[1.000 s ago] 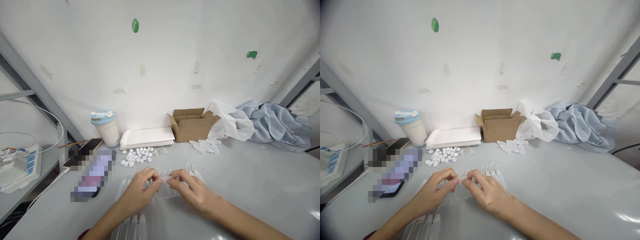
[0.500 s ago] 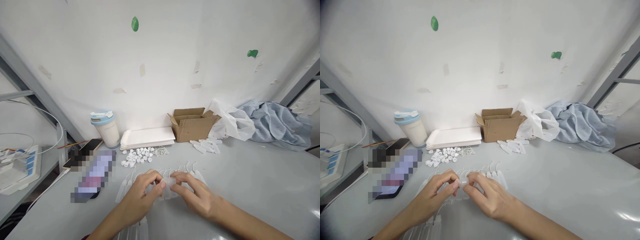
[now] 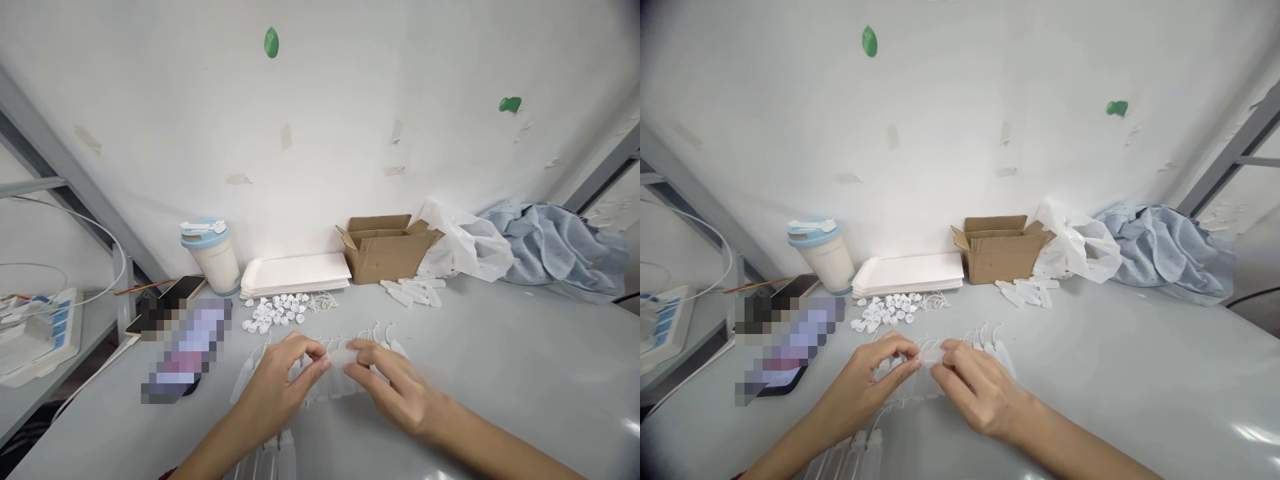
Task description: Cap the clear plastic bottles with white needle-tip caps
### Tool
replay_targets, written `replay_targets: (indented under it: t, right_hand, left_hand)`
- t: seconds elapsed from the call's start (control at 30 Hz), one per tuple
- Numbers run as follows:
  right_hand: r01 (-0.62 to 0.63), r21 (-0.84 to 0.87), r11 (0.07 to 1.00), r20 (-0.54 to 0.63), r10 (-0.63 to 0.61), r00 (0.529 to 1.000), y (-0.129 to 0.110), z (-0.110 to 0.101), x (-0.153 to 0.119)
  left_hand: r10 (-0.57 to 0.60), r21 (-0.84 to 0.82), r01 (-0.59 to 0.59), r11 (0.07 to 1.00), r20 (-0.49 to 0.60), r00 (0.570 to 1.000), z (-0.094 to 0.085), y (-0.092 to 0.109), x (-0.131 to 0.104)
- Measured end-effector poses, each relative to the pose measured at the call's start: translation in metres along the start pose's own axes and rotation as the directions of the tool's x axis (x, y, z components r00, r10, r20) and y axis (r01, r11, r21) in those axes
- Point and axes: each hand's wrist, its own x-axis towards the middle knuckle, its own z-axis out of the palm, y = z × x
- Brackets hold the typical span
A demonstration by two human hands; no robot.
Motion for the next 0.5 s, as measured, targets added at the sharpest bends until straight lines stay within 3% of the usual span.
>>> replay_targets:
  t: [0.27,0.4,0.5]
  right_hand:
    - [-0.025,0.044,0.999,-0.029,0.026,0.999,-0.001,0.004,-0.004]
    - [-0.066,0.043,0.997,0.061,0.063,0.996,-0.002,0.006,-0.008]
    - [-0.111,0.04,0.993,0.022,0.111,0.994,-0.004,0.012,-0.012]
  left_hand:
    - [-0.074,-0.101,0.077,0.992,0.041,0.996,-0.001,0.007,-0.002]
    - [-0.002,-0.094,0.001,0.996,-0.006,1.0,0.003,0.009,-0.005]
    - [0.091,-0.042,-0.092,0.995,-0.026,0.995,0.005,0.01,-0.007]
